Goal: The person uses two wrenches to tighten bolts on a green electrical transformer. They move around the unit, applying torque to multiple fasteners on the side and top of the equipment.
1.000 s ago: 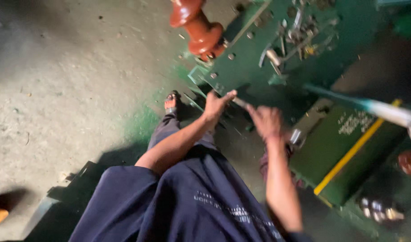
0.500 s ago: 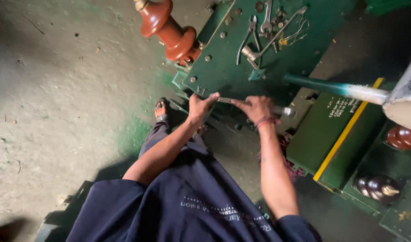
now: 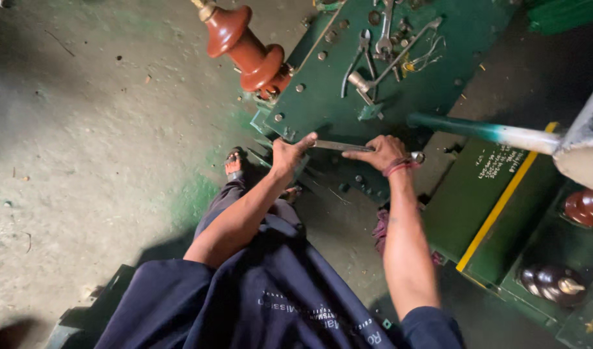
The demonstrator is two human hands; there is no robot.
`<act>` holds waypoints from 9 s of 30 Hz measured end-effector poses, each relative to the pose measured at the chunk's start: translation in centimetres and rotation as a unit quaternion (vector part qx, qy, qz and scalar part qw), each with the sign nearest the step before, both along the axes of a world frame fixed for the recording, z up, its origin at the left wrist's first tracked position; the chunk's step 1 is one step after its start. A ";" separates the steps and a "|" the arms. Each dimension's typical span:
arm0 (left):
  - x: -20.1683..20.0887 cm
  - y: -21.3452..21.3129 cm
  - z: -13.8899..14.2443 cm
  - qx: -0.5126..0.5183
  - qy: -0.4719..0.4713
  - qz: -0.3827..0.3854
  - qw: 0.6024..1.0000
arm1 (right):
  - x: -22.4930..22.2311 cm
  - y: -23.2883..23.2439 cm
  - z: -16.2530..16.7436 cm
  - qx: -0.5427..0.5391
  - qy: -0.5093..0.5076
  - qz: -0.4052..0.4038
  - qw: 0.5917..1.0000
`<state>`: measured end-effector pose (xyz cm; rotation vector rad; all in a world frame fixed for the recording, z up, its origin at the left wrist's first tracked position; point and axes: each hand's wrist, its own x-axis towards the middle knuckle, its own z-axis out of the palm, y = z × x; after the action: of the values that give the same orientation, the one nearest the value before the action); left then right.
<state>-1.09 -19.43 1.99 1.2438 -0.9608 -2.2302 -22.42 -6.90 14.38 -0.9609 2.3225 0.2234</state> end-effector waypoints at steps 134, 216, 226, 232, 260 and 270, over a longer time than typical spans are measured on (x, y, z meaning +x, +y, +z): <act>1.9 -2.0 2.0 -0.083 -0.090 -0.090 0.988 | 15.4 16.5 -8.0 -0.208 -0.384 -0.162 0.885; 2.4 -2.1 -0.2 -0.154 -0.220 -0.165 0.949 | 0.7 0.7 -3.7 -0.189 0.028 0.089 0.977; 2.0 -1.2 -2.2 -0.255 -0.296 -0.162 0.906 | 1.8 1.4 -2.9 -0.190 0.052 0.063 0.978; 1.5 -1.5 -2.6 -0.300 -0.292 -0.108 0.902 | 1.2 1.0 -3.8 -0.236 0.104 0.099 0.961; 2.7 -3.9 -4.3 -0.298 -0.150 -0.206 0.920 | 3.8 1.7 -3.4 -0.244 0.051 0.028 0.968; 9.6 -12.0 -6.7 -0.092 -0.070 -0.329 0.937 | 4.1 3.9 -5.3 -0.337 0.100 -0.050 0.935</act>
<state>8.53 -31.39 -4.66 1.1130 -1.8168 -2.4550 -18.35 -3.02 9.10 -1.1654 2.6830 -0.5860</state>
